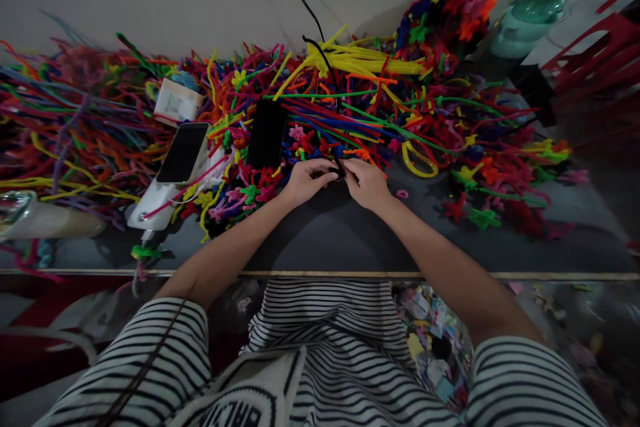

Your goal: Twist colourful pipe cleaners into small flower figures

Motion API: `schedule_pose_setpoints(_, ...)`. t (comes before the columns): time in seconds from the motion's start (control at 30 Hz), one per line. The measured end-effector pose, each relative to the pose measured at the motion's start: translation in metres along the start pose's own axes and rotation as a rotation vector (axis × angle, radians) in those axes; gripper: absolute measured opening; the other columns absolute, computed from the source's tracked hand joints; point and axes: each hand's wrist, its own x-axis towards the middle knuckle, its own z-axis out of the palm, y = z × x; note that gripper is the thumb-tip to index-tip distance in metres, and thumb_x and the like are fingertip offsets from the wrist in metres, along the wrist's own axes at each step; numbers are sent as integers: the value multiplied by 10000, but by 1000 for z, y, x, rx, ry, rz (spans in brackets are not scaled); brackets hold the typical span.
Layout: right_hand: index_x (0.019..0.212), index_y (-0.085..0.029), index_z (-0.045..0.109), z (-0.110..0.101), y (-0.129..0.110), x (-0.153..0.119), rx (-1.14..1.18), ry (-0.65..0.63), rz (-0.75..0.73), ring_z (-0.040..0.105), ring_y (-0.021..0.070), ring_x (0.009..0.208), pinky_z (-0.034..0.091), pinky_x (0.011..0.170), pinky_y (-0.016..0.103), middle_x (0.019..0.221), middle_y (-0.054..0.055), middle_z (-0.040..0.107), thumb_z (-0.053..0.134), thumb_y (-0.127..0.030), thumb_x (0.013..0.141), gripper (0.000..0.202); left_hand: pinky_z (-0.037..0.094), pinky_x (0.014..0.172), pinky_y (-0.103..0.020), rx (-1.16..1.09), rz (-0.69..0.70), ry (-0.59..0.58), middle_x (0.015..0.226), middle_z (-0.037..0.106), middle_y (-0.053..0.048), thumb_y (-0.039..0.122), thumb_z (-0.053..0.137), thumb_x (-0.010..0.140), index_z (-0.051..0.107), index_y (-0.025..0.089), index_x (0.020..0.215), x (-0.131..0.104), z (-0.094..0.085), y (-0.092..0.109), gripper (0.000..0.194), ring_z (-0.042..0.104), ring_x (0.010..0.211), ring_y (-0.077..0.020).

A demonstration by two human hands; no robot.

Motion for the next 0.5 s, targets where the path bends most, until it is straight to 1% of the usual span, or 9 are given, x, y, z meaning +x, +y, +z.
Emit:
schedule_pose_setpoints(0.1,967,-192,777,0,-8,-2,29,31,109,693,202,674,538,650,328,813,68,772,477,-299,934,320,520,594,-195,-17,-21,9,832,759,-50,286,763,785,753,130,961,1,0,-1,235,633,610,-82)
schedule_pose_setpoints(0.17,921,-189,780,-1,-14,-5,87,47,153,670,182,615,517,602,304,742,51,755,487,-339,947,330,508,578,-197,-10,-43,18,808,750,-44,275,758,786,749,126,944,2,0,-1,217,623,591,-81)
schedule_pose_setpoints(0.2,915,-191,781,-2,-16,-6,120,43,141,674,178,627,519,606,298,742,46,754,494,-354,951,332,499,569,-197,4,-45,27,796,745,-39,267,746,795,747,127,939,2,0,-2,202,616,580,-80)
schedule_pose_setpoints(0.27,957,-202,784,-4,-18,-7,161,11,46,690,173,683,532,637,293,789,44,761,495,-367,958,333,495,585,-198,56,-16,53,784,742,-34,246,708,825,746,133,935,1,-1,-2,163,627,599,-87)
schedule_pose_setpoints(0.33,1062,-212,778,-6,-18,-8,146,-40,-81,697,169,731,543,676,294,842,48,765,476,-352,967,346,502,638,-201,121,38,82,783,742,-31,225,676,845,748,142,928,0,-2,-3,137,655,660,-99)
schedule_pose_setpoints(0.4,1167,-218,755,-7,-16,-7,97,-55,-159,696,164,747,549,707,296,865,49,764,450,-318,976,373,495,663,-201,167,71,97,777,738,-24,232,674,852,751,149,928,-1,-3,-3,136,660,687,-104)
schedule_pose_setpoints(0.43,1202,-216,743,-8,-15,-7,68,-38,-166,694,163,745,552,722,298,865,50,762,442,-305,979,385,486,653,-200,178,72,100,766,733,-19,245,683,850,752,150,926,-1,-4,-2,139,650,673,-102)
schedule_pose_setpoints(0.5,1238,-205,730,-10,-13,-5,5,25,-129,686,166,718,554,726,307,846,55,758,436,-300,983,401,467,620,-200,179,64,98,744,722,-11,286,696,853,748,148,907,-2,-4,-2,158,619,629,-95)
